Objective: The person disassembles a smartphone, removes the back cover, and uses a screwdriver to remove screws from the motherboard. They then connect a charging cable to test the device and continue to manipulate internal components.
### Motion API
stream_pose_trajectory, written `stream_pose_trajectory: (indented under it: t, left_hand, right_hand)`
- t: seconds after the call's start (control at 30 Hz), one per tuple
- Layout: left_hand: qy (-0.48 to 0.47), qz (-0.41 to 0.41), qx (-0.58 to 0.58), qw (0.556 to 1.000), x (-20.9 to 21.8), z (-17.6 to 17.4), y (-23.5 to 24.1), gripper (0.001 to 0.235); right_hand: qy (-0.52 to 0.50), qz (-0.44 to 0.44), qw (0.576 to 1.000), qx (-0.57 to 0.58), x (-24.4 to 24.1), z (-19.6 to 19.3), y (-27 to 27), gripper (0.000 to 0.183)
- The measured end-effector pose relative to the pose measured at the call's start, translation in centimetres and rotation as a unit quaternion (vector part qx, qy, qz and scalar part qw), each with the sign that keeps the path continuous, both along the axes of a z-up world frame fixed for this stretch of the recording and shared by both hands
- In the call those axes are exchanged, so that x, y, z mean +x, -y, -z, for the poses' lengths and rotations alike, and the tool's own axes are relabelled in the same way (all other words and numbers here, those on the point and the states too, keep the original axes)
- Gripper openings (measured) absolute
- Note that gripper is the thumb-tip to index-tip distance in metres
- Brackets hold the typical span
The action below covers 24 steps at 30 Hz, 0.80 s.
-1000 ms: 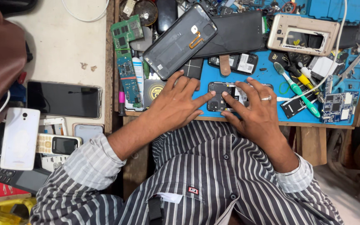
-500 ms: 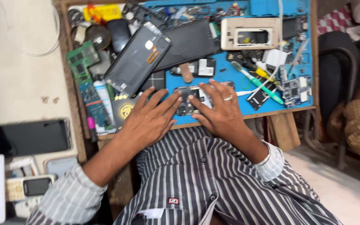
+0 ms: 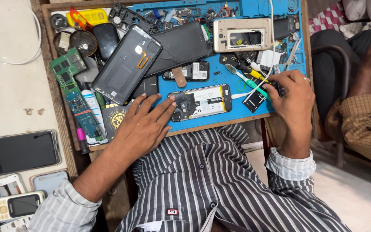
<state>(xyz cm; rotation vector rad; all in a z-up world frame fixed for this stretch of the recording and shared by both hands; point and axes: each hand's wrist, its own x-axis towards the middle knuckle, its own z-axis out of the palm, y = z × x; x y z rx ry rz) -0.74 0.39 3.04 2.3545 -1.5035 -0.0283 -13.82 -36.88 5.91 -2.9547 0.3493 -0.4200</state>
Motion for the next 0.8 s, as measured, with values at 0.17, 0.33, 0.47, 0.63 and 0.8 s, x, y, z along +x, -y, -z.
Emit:
stream_pose_trajectory:
  t: [0.17, 0.33, 0.47, 0.63, 0.8]
  left_hand:
    - [-0.002, 0.005, 0.001, 1.0, 0.0, 0.1, 0.1, 0.056]
    - [-0.006, 0.0, 0.006, 1.0, -0.1, 0.1, 0.1, 0.055]
    - [-0.004, 0.0, 0.009, 1.0, -0.1, 0.4, 0.1, 0.055]
    - [-0.011, -0.002, 0.019, 1.0, 0.0, 0.1, 0.3, 0.053]
    - [-0.013, -0.002, 0.022, 1.0, 0.1, 0.1, 0.4, 0.053]
  right_hand:
    - [-0.011, -0.004, 0.998, -0.065, 0.7, 0.5, 0.1, 0.02]
    - [0.018, -0.035, 0.998, -0.038, 1.2, 1.2, 1.5, 0.012]
    - [0.072, -0.009, 0.972, 0.222, 1.4, 3.0, 3.9, 0.012]
    - [0.12, 0.089, 0.812, 0.565, 1.3, 5.0, 6.6, 0.014]
    - [0.106, 0.121, 0.738, 0.655, 1.1, 4.1, 7.7, 0.018]
